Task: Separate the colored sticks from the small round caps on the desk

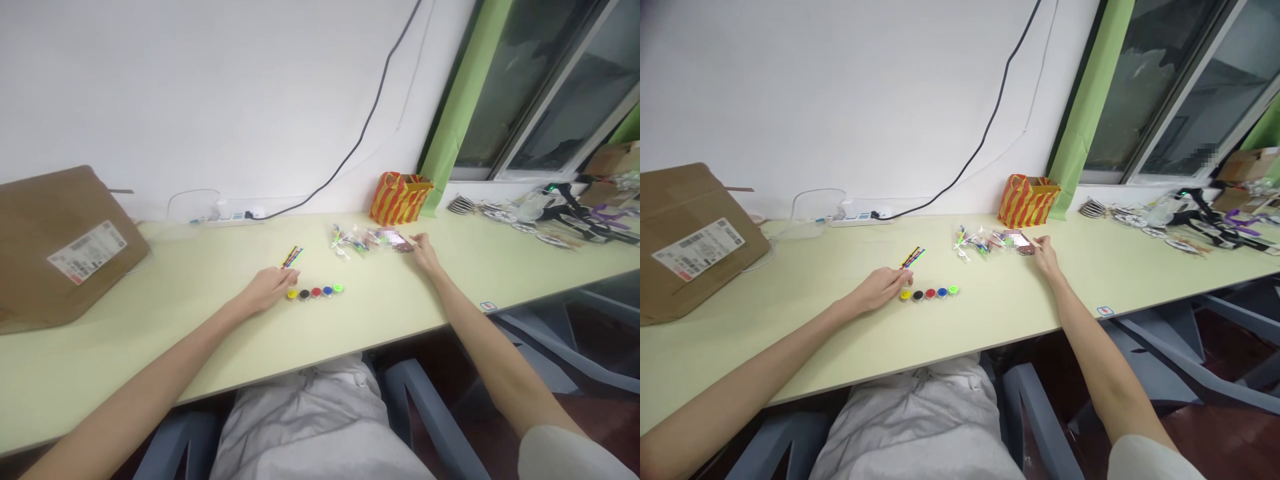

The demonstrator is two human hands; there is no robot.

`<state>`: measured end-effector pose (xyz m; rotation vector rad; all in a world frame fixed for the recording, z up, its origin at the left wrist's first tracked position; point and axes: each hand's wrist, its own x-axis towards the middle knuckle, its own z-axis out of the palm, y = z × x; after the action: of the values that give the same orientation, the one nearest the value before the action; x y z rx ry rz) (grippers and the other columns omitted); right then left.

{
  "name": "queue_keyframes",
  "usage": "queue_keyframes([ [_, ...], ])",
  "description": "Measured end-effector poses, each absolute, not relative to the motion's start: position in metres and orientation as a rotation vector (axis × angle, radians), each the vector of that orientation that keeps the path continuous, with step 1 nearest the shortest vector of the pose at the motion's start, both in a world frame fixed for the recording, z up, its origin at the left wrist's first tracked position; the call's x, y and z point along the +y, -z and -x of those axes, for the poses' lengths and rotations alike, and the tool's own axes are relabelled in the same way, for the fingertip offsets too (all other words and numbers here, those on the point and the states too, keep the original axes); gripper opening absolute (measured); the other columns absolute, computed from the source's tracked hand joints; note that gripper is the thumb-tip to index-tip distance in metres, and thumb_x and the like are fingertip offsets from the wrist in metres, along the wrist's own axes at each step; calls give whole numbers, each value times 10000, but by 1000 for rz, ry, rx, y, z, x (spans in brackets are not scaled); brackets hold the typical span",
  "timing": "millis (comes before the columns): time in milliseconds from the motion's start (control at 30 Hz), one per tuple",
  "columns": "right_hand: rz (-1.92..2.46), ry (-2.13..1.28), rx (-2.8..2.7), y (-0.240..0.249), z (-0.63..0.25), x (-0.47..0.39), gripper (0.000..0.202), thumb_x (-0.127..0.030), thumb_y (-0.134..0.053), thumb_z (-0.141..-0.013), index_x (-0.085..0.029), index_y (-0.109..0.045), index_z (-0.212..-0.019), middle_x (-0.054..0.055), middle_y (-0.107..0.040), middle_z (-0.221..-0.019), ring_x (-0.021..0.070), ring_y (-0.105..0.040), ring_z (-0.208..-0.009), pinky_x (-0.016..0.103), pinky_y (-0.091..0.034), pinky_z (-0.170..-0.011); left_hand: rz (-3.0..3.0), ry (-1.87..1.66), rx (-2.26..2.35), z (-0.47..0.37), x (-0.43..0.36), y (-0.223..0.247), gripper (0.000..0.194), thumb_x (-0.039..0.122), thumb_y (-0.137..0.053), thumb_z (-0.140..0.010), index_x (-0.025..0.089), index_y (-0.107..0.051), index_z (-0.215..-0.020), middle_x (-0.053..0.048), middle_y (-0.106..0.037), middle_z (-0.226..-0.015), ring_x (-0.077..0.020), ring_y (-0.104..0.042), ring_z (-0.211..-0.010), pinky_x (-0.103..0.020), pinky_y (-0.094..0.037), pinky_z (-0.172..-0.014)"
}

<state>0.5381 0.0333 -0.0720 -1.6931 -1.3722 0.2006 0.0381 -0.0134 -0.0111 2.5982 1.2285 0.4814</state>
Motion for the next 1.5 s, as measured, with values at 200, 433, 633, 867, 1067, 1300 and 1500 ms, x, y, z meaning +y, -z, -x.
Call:
queue_keyframes([
  [200, 1674, -241, -1319, 70, -537, 29, 293, -316, -421, -832, -231, -416, -1112, 168, -665, -1216, 298, -590, -1106, 462, -439, -985, -2572, -490, 1233, -39, -15, 8, 615, 562, -219, -1026, 214, -704, -880, -57, -690, -768, -236, -639, -769, -322, -438, -751],
  [433, 1708, -349, -1366, 70, -535, 39, 244, -326, -487, -809, -244, -402, -1022, 165, -667, -1247, 280, -607, -1073, 422, -467, -958, -2574, -479, 1246, -39, -15, 7, 600, 554, -229, -1029, 222, -703, -874, -44, -681, -730, -233, -640, -740, -320, -436, -748],
  [633, 1682, -290, -1348, 75, -540, 43, 350, -238, -459, -741, -236, -380, -1082, 170, -620, -1326, 276, -588, -1139, 424, -449, -990, -2601, -455, 1230, -38, -14, 9, 592, 530, -214, -1041, 217, -693, -891, -52, -697, -781, -235, -641, -769, -322, -418, -754],
  [867, 1698, -181, -1303, 79, -547, 44, 408, -225, -463, -709, -209, -414, -1114, 138, -646, -1088, 278, -586, -1037, 424, -456, -942, -2575, -471, 1234, -38, -14, 9, 588, 539, -228, -1039, 220, -696, -884, -46, -692, -765, -231, -640, -752, -313, -409, -738],
  [1067, 1625, 45, -1277, 78, -540, 43, 381, -184, -450, -688, -213, -424, -1067, 104, -608, -1035, 265, -565, -1019, 404, -454, -900, -2590, -459, 1223, -37, -13, 10, 579, 525, -222, -1041, 217, -691, -898, -48, -711, -819, -229, -640, -776, -312, -406, -747],
  [1300, 1607, 155, -1402, 72, -506, 40, 299, -138, -449, -730, -208, -471, -1020, 94, -612, -961, 262, -548, -956, 373, -427, -845, -2615, -426, 1220, -37, -12, 12, 562, 497, -217, -1050, 220, -683, -901, -39, -712, -817, -224, -633, -766, -311, -397, -746],
  [1500, 1482, 209, -1821, 60, -430, 47, 218, -120, -442, -815, -188, -566, -980, 122, -666, -1033, 268, -555, -1010, 362, -404, -889, -2620, -429, 1201, -35, -11, 12, 540, 490, -234, -1050, 219, -679, -911, -43, -710, -834, -222, -640, -788, -308, -394, -753],
])
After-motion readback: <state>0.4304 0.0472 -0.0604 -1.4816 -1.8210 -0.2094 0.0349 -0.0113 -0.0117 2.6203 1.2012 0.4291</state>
